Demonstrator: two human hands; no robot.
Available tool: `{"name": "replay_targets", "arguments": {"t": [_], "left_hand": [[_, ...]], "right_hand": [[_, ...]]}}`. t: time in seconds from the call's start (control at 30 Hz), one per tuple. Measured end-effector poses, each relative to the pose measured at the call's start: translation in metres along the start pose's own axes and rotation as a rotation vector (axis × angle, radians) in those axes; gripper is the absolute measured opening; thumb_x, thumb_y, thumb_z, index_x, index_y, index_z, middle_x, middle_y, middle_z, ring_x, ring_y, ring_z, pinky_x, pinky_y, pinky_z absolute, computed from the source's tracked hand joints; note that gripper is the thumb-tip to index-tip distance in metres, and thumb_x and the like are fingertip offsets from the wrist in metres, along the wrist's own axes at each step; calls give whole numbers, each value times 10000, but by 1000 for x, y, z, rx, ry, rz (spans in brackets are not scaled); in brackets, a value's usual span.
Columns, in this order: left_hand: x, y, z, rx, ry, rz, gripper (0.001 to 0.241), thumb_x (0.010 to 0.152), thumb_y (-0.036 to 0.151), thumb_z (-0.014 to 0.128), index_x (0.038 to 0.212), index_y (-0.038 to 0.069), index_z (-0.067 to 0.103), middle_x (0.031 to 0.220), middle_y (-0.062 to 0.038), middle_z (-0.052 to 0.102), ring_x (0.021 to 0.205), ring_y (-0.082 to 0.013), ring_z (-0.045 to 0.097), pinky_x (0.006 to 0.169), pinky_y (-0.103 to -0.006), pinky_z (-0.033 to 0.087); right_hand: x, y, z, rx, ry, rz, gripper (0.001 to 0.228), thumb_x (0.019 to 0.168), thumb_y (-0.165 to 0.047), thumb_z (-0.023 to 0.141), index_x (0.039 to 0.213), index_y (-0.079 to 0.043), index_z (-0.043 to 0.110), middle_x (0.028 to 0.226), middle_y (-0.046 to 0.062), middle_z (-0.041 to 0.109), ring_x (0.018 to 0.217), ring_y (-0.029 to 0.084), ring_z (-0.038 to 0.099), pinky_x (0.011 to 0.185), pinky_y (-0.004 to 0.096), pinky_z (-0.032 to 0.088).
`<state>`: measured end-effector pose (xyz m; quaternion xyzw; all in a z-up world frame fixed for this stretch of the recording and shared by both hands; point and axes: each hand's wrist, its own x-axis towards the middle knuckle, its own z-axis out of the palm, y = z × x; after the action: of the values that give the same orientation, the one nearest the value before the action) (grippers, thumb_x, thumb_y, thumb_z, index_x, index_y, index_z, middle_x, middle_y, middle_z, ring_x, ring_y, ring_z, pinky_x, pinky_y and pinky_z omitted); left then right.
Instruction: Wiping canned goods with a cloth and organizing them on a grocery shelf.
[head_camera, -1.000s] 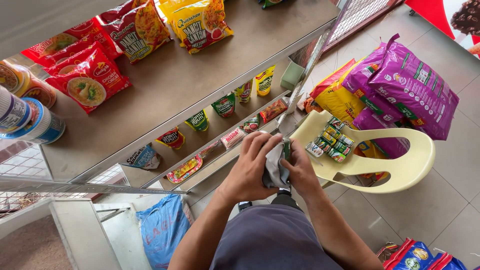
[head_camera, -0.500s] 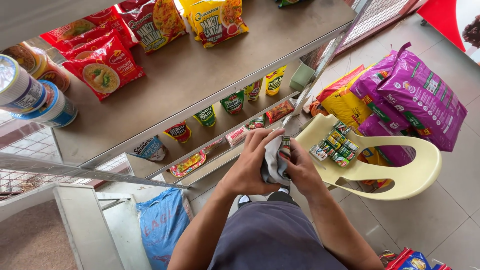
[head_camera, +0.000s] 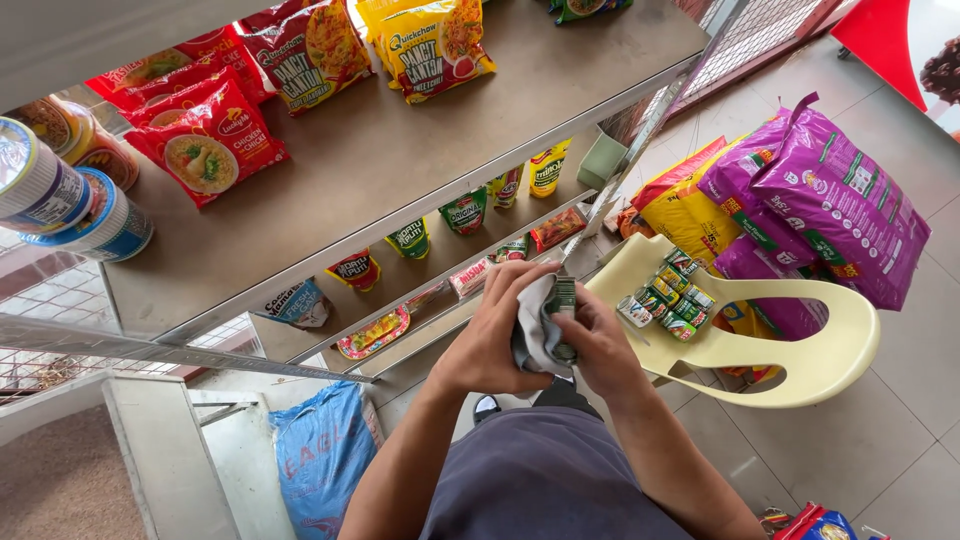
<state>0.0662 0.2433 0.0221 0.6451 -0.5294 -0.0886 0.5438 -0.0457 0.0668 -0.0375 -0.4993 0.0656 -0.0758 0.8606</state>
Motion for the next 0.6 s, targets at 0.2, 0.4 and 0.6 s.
{"name": "replay_targets", "arguments": {"t": [0.2,0.4,0.6], "left_hand": [[8,5,-2,-278,-2,-12,1162,518,180,871,1572,80,393,1495,-153,468,1435,-340,453,1250,-439,342],[16,15,6,23,20,13,1155,521,181,924,1556,71,422,1460,-157,467,1425,-344,434,1252,-430,334],[15,-4,45,-416,88,-81,1118,614,179,926,1575,87,362,1520,-115,446,1457,-255,433,1251,-397,344]], "right_hand": [[-3,11,-21,364,-67,112,519,965,-236,631,1350,92,514,1213,181,686,1069,233,705,952,377,556],[-6,-15,-6,-212,55,-119,534,993,-164,643,1439,38,431,1304,149,611,1184,168,607,1000,344,502],[-17,-12,-31,202,0,49,541,1032,-224,514,1489,51,429,1316,152,618,1166,192,623,999,357,504]]}}
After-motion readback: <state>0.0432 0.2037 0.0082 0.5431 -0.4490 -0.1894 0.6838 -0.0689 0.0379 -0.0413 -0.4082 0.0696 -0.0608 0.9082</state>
